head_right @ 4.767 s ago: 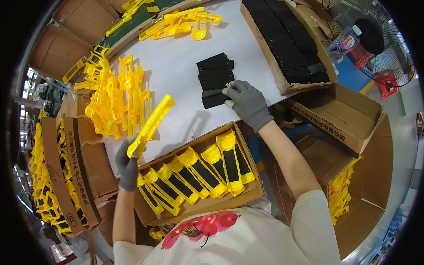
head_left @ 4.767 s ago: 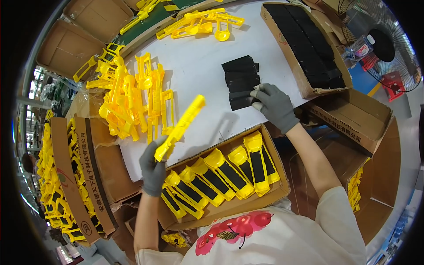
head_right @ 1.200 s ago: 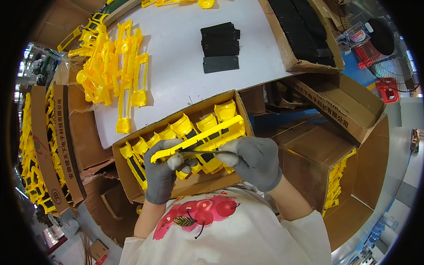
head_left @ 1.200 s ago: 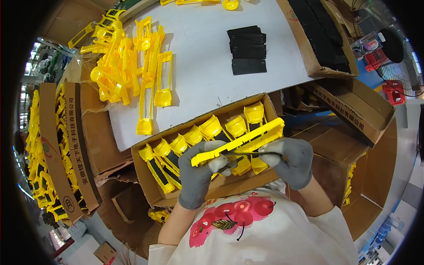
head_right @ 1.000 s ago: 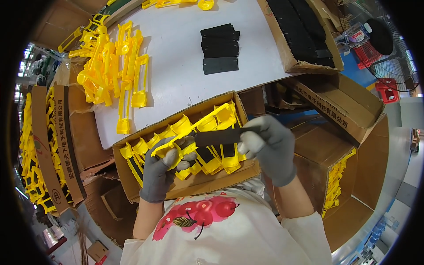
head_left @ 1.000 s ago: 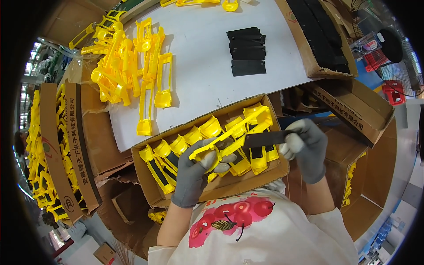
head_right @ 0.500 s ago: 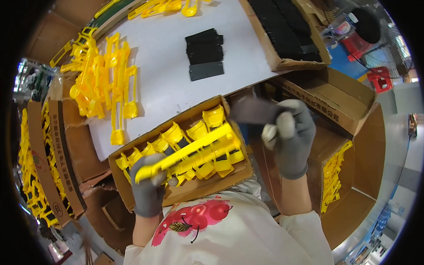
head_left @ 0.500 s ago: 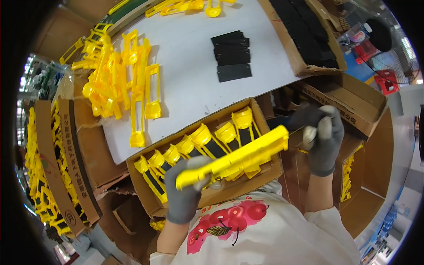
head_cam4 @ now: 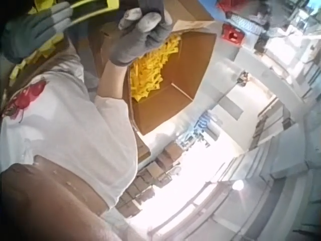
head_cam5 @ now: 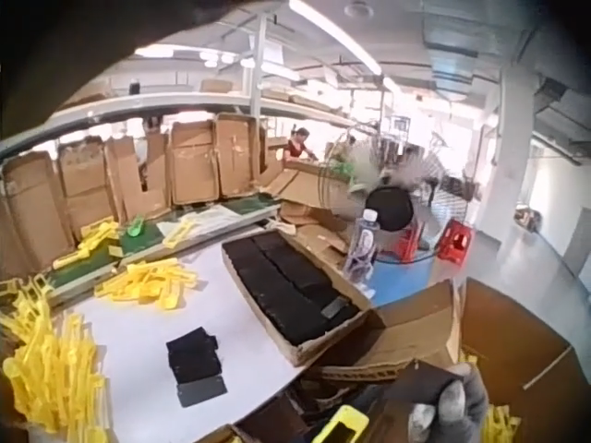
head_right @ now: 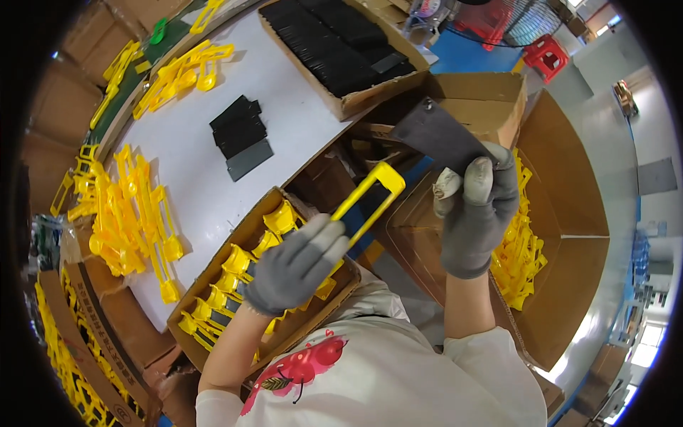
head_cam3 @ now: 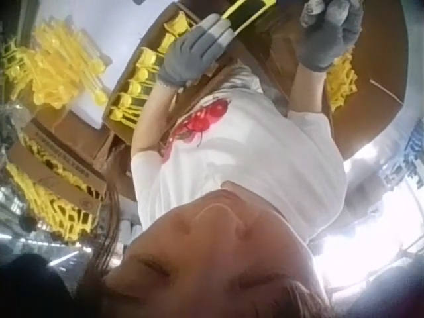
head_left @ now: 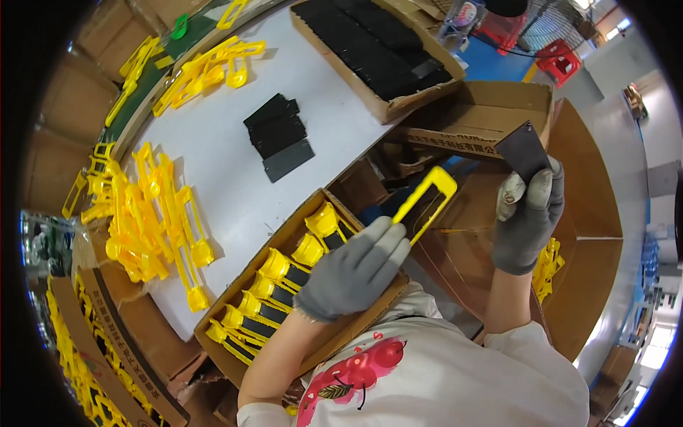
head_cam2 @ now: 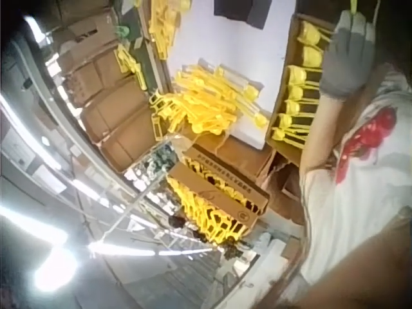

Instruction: Assembling yellow solar lamp housings by inserting black solar panels manually.

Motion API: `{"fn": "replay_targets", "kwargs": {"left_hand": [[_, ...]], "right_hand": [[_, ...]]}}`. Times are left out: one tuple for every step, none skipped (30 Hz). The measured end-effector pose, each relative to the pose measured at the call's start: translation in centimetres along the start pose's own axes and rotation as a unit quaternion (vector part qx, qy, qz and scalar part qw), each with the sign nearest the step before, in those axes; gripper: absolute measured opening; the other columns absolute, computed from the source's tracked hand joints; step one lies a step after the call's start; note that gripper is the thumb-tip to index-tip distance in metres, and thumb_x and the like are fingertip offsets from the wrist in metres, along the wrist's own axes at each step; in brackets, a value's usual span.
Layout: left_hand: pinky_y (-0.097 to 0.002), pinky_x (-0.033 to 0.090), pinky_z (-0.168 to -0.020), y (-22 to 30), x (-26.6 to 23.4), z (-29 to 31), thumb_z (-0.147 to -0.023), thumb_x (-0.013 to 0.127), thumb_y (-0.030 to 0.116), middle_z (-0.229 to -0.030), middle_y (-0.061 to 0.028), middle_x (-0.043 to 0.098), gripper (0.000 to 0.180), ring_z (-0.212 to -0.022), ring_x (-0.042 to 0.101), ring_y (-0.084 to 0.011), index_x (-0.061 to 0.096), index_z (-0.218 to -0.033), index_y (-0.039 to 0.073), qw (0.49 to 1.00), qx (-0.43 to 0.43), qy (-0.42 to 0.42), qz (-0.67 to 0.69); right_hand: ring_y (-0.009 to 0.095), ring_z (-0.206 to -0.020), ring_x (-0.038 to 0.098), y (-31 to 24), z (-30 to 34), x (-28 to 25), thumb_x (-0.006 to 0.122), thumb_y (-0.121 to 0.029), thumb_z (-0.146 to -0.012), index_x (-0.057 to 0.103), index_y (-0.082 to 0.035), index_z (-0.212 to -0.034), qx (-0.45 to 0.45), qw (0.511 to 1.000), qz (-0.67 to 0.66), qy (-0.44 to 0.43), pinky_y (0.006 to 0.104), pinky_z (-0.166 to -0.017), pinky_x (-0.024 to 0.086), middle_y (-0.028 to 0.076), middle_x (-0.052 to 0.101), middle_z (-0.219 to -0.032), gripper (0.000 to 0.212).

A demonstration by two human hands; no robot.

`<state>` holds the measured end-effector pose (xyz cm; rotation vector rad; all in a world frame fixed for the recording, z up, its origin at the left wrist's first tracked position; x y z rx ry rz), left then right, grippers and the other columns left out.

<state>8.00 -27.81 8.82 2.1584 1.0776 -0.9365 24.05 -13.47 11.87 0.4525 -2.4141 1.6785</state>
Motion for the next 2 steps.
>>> {"fn": "replay_targets", "kwargs": {"left_hand": [[-0.0295, 0.056, -0.074, -0.04, -1.31, -0.21, -0.078, 0.064, 0.007, -0.104, -0.0111, 0.066, 0.026, -0.098, 0.066, -0.0293, 0.066, -0.103, 0.002, 0.999, -0.005, 0.032, -0.032], [-0.0276, 0.056, -0.073, -0.21, -1.39, 0.34, -0.08, 0.063, 0.006, -0.108, -0.0125, 0.065, 0.028, -0.1, 0.066, -0.0299, 0.065, -0.107, 0.002, 0.999, 0.002, 0.03, -0.038]], "right_hand": [[0.006, -0.05, 0.047, 0.15, -0.01, -0.58, 0.058, -0.026, -0.097, 0.057, -0.005, -0.103, 0.001, 1.0, 0.006, 0.005, 0.0179, -0.041, 0.035, 0.002, 0.058, -0.067, 0.022], [0.006, -0.05, 0.047, -0.05, -0.14, -0.8, 0.058, -0.026, -0.097, 0.057, -0.005, -0.103, -0.004, 1.0, 0.004, 0.01, 0.0179, -0.041, 0.035, 0.002, 0.058, -0.067, 0.022]]}}
Point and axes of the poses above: each hand's wrist, its own z-axis away from the middle knuckle, its own x-axis out of the palm, y = z × x, the point moved 9 cm from there along -z, towards the middle knuckle
